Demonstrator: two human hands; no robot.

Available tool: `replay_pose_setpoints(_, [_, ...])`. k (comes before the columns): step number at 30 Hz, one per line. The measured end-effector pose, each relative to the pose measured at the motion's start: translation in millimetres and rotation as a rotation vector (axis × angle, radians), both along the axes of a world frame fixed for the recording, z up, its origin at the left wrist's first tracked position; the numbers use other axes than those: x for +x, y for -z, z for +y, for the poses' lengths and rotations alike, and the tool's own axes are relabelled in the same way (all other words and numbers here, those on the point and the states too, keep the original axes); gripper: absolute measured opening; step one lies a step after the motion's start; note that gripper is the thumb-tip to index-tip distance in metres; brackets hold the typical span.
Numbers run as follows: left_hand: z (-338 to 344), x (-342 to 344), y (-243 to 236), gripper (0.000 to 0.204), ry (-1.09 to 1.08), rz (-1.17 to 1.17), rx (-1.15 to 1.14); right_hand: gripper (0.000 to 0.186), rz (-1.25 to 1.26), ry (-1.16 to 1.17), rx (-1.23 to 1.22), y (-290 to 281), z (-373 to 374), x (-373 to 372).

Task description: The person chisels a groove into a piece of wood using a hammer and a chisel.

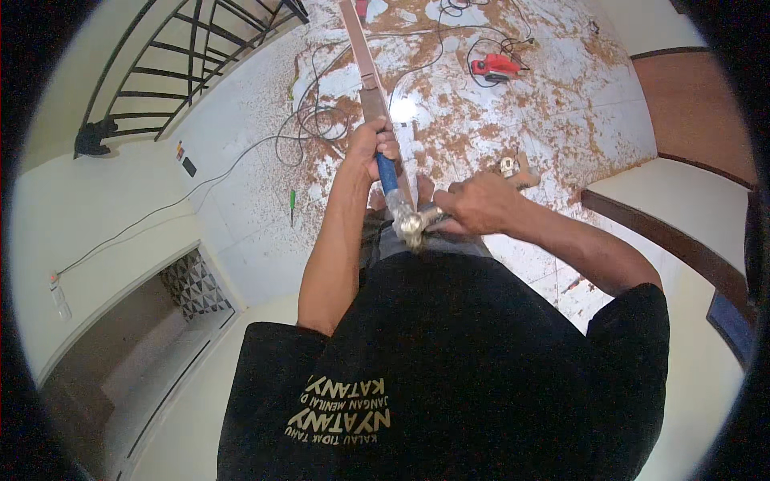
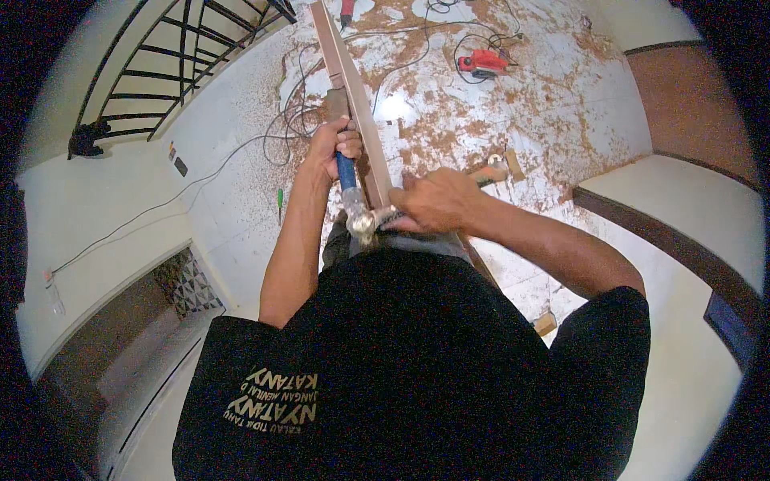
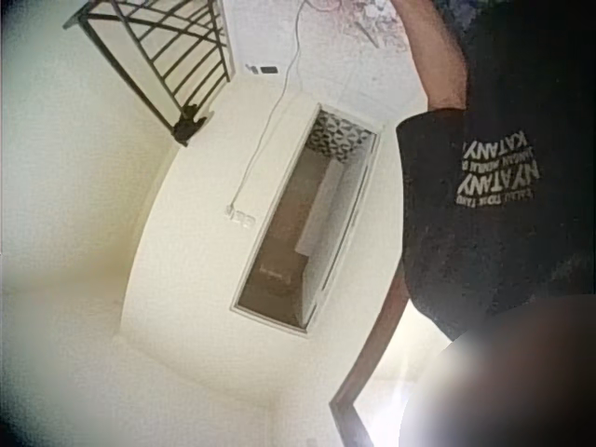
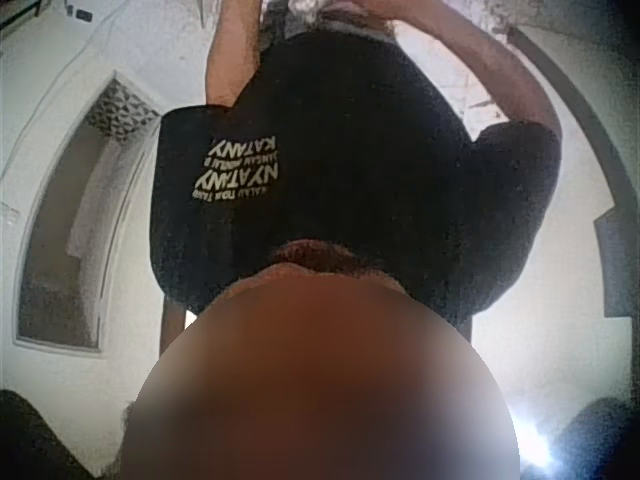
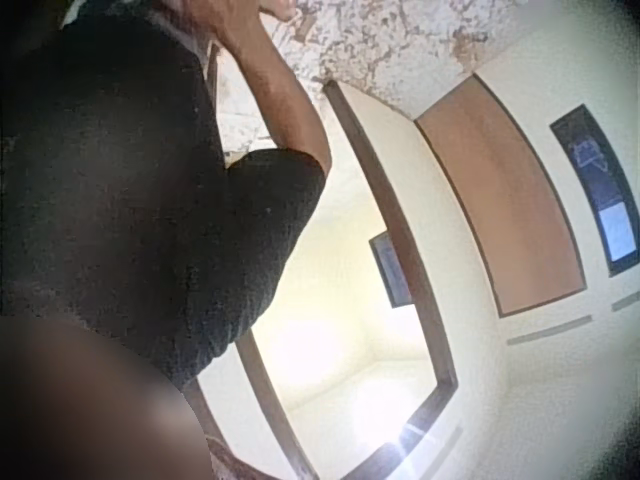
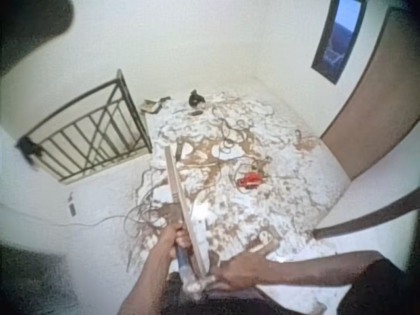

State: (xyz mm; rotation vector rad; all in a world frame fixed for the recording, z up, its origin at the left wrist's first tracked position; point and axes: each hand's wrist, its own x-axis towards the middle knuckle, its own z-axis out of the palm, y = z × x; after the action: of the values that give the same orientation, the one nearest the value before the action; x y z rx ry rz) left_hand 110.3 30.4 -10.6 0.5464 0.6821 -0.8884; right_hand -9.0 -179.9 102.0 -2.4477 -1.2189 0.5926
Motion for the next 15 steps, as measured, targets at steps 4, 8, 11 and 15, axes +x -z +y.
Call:
replay_pose_setpoints(4, [-5, 1, -9, 0.023, 0.02, -0.035, 0.041, 0.032, -0.01, 0.031, 0.049, 3, -2, -11])
replay_pose_setpoints(8, [4, -6, 2, 0.024, -0.004, -0.017, -0.01, 0.034, 0.002, -0.001, 0.011, 0, 5, -1])
replay_pose_setpoints(11, [2, 3, 2, 0.026, -0.003, -0.012, -0.034, 0.027, 0.074, 0.188, -0.112, -5, 6, -2])
replay_pose_setpoints(15, [0, -3, -1, 0.028, 0.032, -0.059, 0.034, 0.043, -0.271, -0.188, 0.209, 21, -1, -11])
